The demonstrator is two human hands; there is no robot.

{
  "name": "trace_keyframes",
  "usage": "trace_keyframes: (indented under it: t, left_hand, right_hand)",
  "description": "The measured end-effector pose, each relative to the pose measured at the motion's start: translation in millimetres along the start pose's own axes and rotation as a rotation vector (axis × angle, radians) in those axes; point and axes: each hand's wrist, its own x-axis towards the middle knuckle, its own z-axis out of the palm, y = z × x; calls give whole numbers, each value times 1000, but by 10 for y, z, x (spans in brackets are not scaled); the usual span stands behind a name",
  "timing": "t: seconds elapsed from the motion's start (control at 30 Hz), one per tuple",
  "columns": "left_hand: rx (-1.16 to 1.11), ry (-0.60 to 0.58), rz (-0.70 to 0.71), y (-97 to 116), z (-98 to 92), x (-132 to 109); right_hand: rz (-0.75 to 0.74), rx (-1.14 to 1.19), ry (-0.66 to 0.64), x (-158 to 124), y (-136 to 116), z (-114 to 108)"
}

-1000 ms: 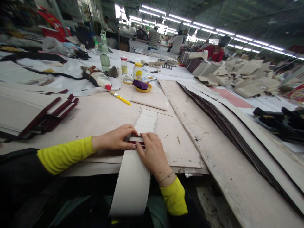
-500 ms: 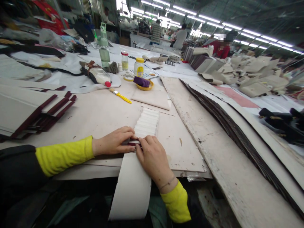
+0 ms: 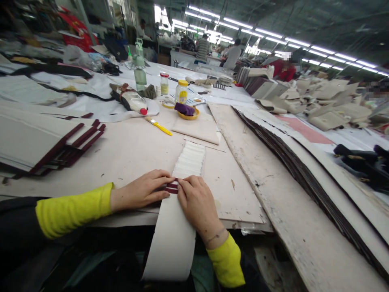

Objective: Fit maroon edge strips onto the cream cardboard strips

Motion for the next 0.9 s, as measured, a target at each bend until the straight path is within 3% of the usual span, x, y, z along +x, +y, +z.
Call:
trace_keyframes:
  t: [0.2, 0.33, 0.47, 0.57, 0.63, 0.7, 0.9]
  left_hand:
    - [-59, 1, -238, 145, 80, -107]
    - [-68, -1, -304, 193, 133, -116]
    - [-105, -3, -318, 197, 136, -125]
    - [-155, 43, -288, 209, 149, -142]
    - [-201, 93, -269, 224, 174, -153]
    - [-259, 150, -248, 243, 203, -159]
    - [-370, 231, -204, 279, 257, -145]
  right_hand:
    - [110, -8, 87, -2, 65, 63]
    - [192, 97, 95, 161, 170, 34]
    - [420, 671, 57, 275, 233, -99]
    - [586, 1235, 10, 217, 256, -156]
    - [664, 1455, -3, 121, 264, -148]
    - [661, 1488, -18, 9, 260, -123]
    - [438, 1202, -214, -150, 209, -93]
